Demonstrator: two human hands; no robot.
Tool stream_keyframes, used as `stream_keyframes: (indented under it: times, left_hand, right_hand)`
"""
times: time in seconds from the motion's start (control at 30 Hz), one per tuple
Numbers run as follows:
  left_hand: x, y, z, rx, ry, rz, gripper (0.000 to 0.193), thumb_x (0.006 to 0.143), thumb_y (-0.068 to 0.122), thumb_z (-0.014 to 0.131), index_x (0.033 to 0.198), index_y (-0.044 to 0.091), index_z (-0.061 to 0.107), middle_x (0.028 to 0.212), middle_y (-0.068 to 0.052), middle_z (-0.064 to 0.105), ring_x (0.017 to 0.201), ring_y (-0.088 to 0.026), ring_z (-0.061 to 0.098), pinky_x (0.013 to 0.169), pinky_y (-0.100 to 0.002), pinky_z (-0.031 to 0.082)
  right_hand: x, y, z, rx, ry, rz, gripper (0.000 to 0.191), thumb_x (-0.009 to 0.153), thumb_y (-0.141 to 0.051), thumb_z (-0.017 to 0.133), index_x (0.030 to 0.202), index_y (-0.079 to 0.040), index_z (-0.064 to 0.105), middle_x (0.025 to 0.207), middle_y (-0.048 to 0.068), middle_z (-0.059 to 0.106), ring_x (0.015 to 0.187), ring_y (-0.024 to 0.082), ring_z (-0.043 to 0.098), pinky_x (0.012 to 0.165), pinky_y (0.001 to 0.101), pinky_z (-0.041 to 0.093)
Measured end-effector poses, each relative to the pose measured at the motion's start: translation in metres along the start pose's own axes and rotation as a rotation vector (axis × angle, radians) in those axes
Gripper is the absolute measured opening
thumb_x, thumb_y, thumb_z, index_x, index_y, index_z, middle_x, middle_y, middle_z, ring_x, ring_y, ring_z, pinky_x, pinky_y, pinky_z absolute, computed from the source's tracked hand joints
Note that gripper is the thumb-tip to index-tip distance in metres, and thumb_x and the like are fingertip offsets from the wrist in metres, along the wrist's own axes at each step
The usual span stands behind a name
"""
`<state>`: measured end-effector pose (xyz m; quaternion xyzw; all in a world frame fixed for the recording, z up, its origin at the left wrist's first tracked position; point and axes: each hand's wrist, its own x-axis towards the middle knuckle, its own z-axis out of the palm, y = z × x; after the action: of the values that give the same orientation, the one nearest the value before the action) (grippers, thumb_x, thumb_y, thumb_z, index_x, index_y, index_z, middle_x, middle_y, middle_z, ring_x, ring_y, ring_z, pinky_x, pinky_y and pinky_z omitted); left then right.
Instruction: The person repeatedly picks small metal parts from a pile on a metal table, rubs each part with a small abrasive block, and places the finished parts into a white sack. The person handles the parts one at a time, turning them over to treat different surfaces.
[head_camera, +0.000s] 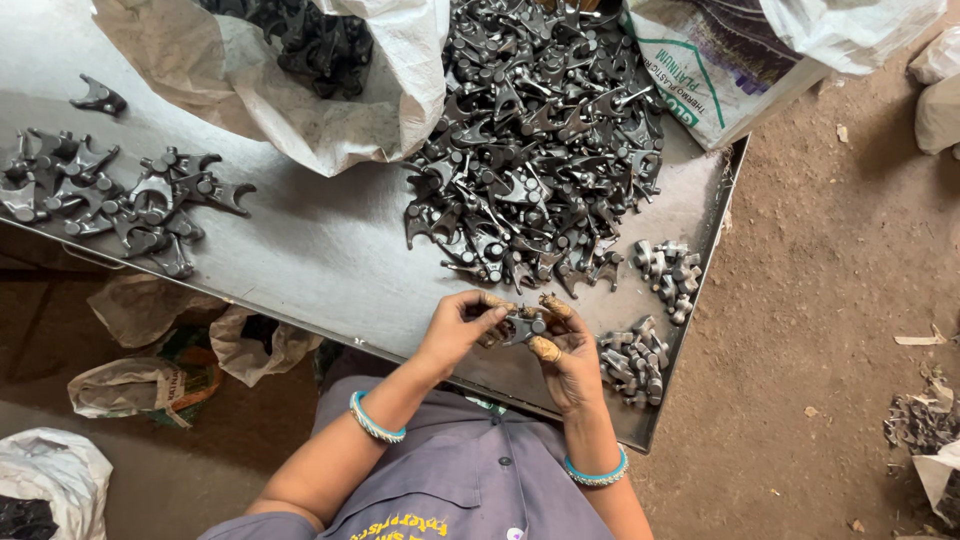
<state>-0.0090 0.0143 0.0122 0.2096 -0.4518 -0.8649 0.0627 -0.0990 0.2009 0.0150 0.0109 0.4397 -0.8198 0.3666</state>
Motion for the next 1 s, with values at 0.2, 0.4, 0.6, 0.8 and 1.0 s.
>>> stream_keyframes:
  times: [0.2,0.4,0.6,0.8,1.0]
  left_hand:
    - [0.007,-0.005,-0.013,-0.236,-0.078,-0.298,0.017,0.093,0.020,0.077,0.098,0.007,0.067,0.082,-0.003,0.073,0.067,-0.009,0.067,0.058,-0.023,0.052]
    - [0.008,-0.007,-0.004,-0.268,-0.045,-0.367,0.028,0.091,0.035,0.077,0.089,0.011,0.063,0.072,0.000,0.068,0.058,-0.009,0.062,0.050,-0.024,0.047]
    - [0.012,-0.006,0.002,-0.178,-0.041,-0.308,0.031,0.096,0.038,0.073,0.092,0.009,0.062,0.074,-0.004,0.069,0.058,-0.010,0.062,0.050,-0.024,0.049]
    - [0.016,0.001,-0.003,-0.303,0.079,-0.445,0.060,0.099,0.059,0.046,0.096,0.003,0.068,0.078,-0.008,0.071,0.058,-0.013,0.066,0.052,-0.027,0.055]
    - [0.019,0.007,-0.016,-0.335,0.100,-0.357,0.057,0.100,0.059,0.054,0.094,0.005,0.067,0.077,-0.005,0.068,0.059,-0.013,0.066,0.050,-0.027,0.054]
  right_hand:
    - [0.004,0.004,0.010,-0.107,0.043,0.007,0.044,0.086,-0.010,0.078,0.126,-0.001,0.063,0.113,0.005,0.070,0.089,0.013,0.068,0.076,0.0272,0.061]
    - [0.009,0.012,0.003,-0.195,0.133,0.092,0.039,0.087,-0.040,0.074,0.100,-0.004,0.067,0.067,-0.002,0.063,0.049,0.007,0.056,0.036,0.0209,0.040]
    - [0.007,0.012,0.004,-0.256,0.096,-0.056,0.038,0.092,-0.037,0.077,0.098,-0.001,0.067,0.079,-0.002,0.064,0.063,0.006,0.057,0.053,0.0197,0.047]
    - [0.012,-0.031,0.032,-1.277,0.042,-0.604,0.036,0.087,-0.020,0.083,0.121,-0.010,0.077,0.104,0.007,0.068,0.084,0.014,0.061,0.071,0.0262,0.054]
    - [0.051,-0.043,0.049,-1.740,0.366,-0.596,0.055,0.072,-0.001,0.084,0.125,-0.004,0.067,0.106,0.018,0.065,0.106,0.034,0.056,0.090,0.0428,0.050]
